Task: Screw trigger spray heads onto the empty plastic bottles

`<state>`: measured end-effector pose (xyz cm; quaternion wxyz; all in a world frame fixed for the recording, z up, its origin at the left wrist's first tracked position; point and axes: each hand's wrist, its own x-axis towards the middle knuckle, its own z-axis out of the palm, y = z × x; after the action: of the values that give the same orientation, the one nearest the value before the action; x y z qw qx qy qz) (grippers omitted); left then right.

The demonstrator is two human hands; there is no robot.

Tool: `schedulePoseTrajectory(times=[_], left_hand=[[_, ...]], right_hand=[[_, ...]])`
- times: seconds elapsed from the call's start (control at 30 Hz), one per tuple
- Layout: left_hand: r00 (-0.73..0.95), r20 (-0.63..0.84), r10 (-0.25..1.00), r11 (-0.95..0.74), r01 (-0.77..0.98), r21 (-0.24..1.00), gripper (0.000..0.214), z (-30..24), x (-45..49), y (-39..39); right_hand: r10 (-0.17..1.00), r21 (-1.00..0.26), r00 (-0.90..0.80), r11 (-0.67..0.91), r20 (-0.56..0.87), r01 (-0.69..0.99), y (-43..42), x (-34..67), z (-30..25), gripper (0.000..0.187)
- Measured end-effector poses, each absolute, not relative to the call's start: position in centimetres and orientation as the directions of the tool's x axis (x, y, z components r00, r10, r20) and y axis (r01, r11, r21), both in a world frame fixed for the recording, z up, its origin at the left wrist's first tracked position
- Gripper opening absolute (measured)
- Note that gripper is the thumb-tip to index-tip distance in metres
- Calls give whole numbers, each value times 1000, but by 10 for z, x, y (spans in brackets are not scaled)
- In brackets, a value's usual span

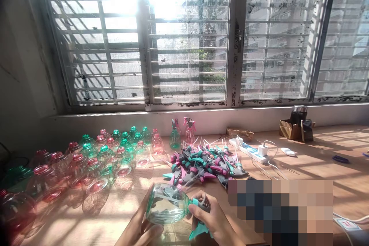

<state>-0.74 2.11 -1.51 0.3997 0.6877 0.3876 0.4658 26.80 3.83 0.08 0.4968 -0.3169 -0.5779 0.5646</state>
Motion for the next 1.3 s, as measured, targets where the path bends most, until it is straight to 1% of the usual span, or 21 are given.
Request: schedulePoseTrajectory(times=[0.1, 0.2, 0.37, 0.43, 0.5, 0.57, 0.73, 0.83, 0.93, 1.1, 1.17, 1.23, 1.3], left_hand=[[272, 317, 908, -367, 155, 917, 94, -14, -8, 22], [282, 321, 904, -371, 144, 917, 97, -12, -7, 22], [192, 295, 936, -333, 212, 919, 95, -13, -5, 21], [196, 293, 936, -328, 180, 927, 101, -14, -5, 21], [247, 293, 924, -328, 117, 937, 108, -13, -5, 19], [278, 302, 912, -339, 95, 936, 109, -11, -5, 17], [210, 332, 920, -374, 209, 904, 86, -5, -6, 16], [179, 356, 917, -393, 250, 885, 79, -10, -7, 21], [184, 372, 910, -408, 226, 885, 79, -16, -7, 27], [230, 362, 903, -395, 120, 911, 84, -10, -6, 23], [227, 347, 910, -380, 119, 917, 77, -1, -6, 19], [230, 338, 913, -374, 136, 918, 65, 8, -5, 15], [243, 349, 905, -397, 190, 898, 56, 14, -5, 14]], right_hand=[[931, -972, -304, 155, 203, -176, 37, 268, 2, 47], [933, -973, -300, 148, 198, -180, 36, 268, 4, 47], [937, -970, -288, 146, 199, -195, 36, 265, 4, 48], [936, -969, -293, 139, 196, -204, 36, 265, 5, 48], [939, -968, -284, 137, 195, -211, 35, 265, 6, 48], [949, -968, -258, 128, 183, -216, 34, 266, 8, 49], [953, -971, -244, 132, 179, -199, 30, 266, 11, 48], [953, -971, -244, 134, 181, -196, 31, 266, 10, 48], [949, -975, -264, 127, 174, -184, 34, 267, 8, 49], [942, -971, -268, 159, 203, -177, 38, 268, 3, 48], [935, -966, -273, 179, 226, -185, 38, 267, 2, 46], [931, -964, -280, 185, 235, -193, 37, 267, 3, 46], [937, -965, -268, 172, 222, -197, 36, 267, 5, 46]])
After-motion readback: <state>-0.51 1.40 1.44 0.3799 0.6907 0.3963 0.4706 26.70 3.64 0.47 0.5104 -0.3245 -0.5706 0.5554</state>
